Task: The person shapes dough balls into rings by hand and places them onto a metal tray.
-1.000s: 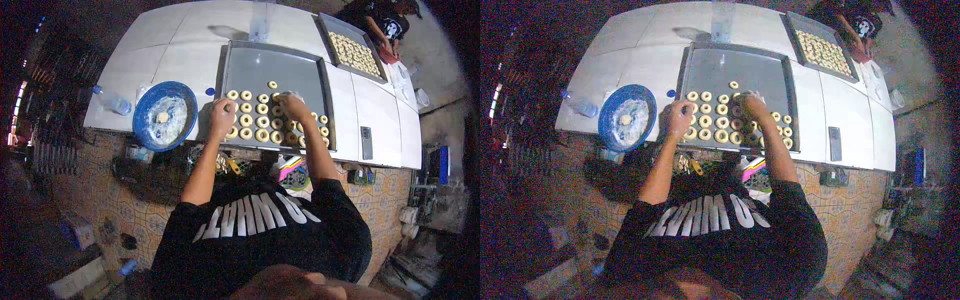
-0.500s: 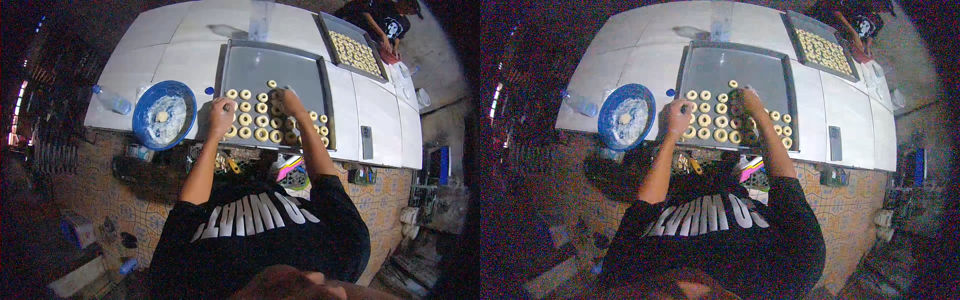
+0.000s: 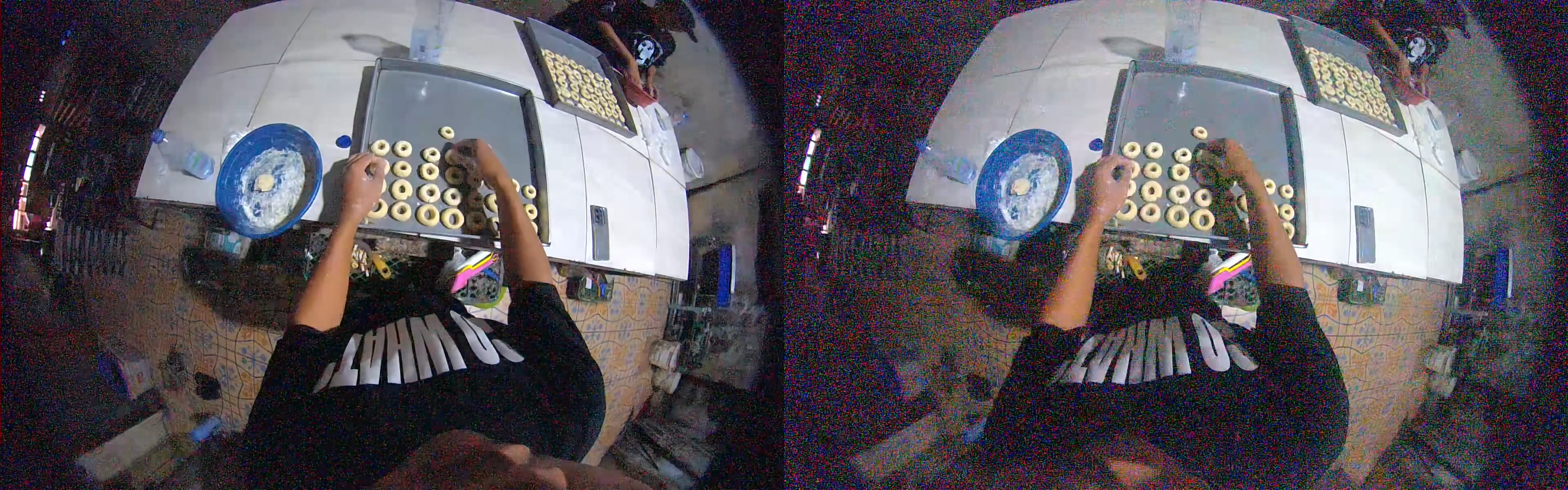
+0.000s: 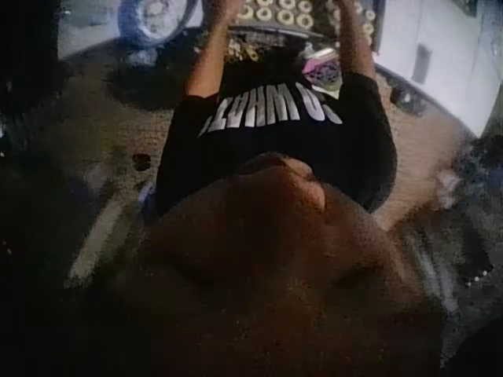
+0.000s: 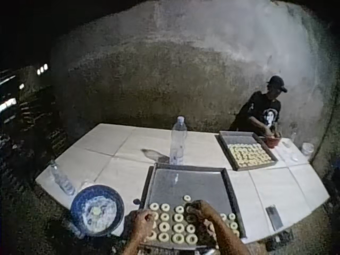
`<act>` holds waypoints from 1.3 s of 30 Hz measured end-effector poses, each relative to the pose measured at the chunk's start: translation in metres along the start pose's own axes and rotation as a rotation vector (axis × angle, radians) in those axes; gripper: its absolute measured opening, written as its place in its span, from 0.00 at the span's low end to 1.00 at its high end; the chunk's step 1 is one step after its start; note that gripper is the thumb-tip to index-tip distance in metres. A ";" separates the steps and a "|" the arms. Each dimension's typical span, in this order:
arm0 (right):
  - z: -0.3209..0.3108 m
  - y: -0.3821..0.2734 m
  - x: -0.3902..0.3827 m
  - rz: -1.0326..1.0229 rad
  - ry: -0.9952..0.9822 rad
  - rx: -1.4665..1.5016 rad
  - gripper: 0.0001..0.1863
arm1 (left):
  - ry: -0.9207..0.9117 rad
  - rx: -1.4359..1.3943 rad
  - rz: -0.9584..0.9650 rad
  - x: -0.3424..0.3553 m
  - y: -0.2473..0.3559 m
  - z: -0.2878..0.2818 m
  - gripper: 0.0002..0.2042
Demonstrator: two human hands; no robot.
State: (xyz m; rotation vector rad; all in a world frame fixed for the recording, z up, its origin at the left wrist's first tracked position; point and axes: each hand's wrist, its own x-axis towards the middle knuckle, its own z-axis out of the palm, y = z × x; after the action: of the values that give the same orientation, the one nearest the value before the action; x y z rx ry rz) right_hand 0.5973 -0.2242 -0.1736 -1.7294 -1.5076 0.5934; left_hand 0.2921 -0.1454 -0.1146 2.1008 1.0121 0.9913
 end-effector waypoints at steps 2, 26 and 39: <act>0.000 0.008 -0.007 0.016 0.061 -0.041 0.19 | -0.003 0.020 -0.027 0.001 0.003 0.000 0.04; -0.016 -0.041 -0.005 0.005 -0.187 -0.358 0.20 | -0.084 0.159 0.004 0.001 0.001 -0.005 0.09; -0.023 -0.012 -0.023 0.013 0.064 -0.197 0.17 | 0.017 -0.061 0.091 0.005 -0.020 0.017 0.01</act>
State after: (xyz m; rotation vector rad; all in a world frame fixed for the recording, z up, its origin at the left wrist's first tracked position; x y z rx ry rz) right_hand 0.6029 -0.2515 -0.1530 -1.8890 -1.5537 0.4027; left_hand 0.3001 -0.1336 -0.1372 2.1077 0.8900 1.0724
